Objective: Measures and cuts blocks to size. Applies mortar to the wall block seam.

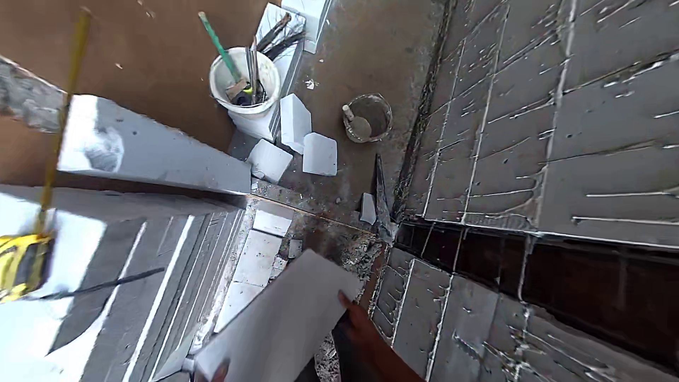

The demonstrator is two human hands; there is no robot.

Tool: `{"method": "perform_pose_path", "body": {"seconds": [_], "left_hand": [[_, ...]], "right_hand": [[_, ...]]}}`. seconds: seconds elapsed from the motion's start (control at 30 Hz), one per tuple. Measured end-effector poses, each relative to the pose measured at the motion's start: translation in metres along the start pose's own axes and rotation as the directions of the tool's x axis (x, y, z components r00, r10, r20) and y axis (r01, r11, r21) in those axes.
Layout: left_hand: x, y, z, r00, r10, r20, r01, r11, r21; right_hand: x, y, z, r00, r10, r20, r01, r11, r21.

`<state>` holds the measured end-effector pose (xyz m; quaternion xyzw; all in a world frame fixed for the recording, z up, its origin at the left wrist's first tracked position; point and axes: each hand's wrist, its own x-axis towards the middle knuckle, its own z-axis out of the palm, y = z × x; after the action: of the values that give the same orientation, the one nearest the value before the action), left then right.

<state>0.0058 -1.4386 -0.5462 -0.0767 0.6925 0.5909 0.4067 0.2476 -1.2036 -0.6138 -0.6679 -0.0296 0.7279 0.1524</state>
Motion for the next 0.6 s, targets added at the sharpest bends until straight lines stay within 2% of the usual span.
{"method": "perform_pose_path", "body": {"seconds": [0.07,0.17,0.3,0.4,0.47,0.53,0.6], "left_hand": [[0.1,-0.031,0.055,0.997,-0.083,0.006,0.082,0.996,0.042],[0.245,-0.065,0.134,0.989,-0.092,0.116,0.078,0.99,0.121],[0.393,-0.1,0.214,0.972,-0.099,0.212,0.047,0.97,0.238],[0.461,-0.118,0.246,0.966,-0.111,0.232,0.04,0.956,0.292],[0.489,-0.125,0.254,0.969,-0.089,0.231,0.008,0.944,0.328],[0.505,-0.13,0.262,0.968,-0.037,0.246,-0.061,0.923,0.379],[0.506,-0.137,0.27,0.965,0.016,0.263,-0.147,0.86,0.489]], "right_hand": [[0.071,-0.028,-0.003,0.997,-0.073,-0.036,0.076,0.991,0.107],[0.181,-0.059,0.003,0.984,-0.17,-0.062,0.18,0.944,0.276],[0.305,-0.092,0.025,0.966,-0.228,-0.125,0.259,0.888,0.38],[0.374,-0.105,0.036,0.962,-0.228,-0.148,0.27,0.856,0.44],[0.399,-0.108,0.044,0.968,-0.199,-0.151,0.247,0.855,0.456],[0.408,-0.108,0.051,0.968,-0.145,-0.204,0.21,0.913,0.349],[0.393,-0.106,0.056,0.95,-0.099,-0.298,0.143,0.981,0.13]]}}
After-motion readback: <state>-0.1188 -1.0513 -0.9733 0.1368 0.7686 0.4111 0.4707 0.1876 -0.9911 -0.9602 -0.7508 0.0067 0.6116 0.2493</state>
